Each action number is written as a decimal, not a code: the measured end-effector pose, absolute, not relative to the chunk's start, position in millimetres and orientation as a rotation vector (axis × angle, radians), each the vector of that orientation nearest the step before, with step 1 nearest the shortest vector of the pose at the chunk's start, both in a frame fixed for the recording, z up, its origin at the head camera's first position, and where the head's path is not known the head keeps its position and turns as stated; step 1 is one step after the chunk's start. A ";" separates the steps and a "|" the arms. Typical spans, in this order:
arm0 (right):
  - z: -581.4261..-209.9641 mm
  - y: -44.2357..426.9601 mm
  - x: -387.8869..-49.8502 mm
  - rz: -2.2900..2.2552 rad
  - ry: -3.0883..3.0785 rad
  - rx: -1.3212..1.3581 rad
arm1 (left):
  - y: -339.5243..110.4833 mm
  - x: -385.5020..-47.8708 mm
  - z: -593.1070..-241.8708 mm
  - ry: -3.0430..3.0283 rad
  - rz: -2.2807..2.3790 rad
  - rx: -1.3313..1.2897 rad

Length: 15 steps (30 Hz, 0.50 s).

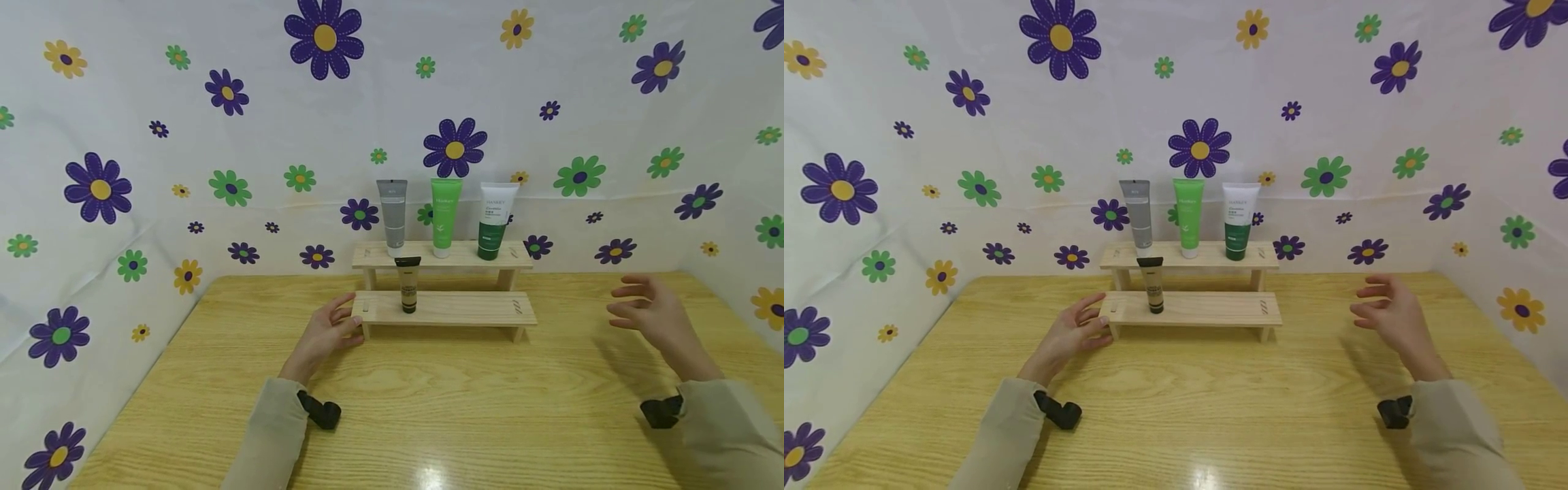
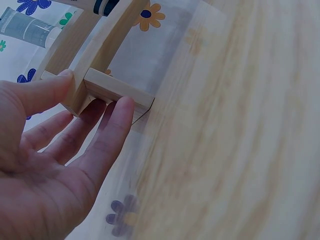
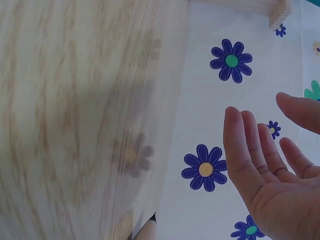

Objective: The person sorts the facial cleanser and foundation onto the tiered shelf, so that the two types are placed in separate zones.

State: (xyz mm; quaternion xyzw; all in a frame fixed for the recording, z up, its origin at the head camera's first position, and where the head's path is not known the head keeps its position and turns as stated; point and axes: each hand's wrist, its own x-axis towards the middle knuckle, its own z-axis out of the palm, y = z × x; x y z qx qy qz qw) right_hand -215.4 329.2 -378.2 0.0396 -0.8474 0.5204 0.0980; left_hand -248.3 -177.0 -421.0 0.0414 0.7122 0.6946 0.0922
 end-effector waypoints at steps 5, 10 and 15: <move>-376.8 339.6 -215.5 1.484 -2.546 0.100 | -176.8 -249.6 -421.7 2.116 2.065 0.119; -378.2 350.7 -212.0 1.406 -2.605 0.098 | -176.5 -250.4 -421.7 2.122 2.064 0.117; -381.1 359.4 -209.1 1.300 -2.661 0.009 | -175.9 -250.0 -421.2 2.128 2.059 0.112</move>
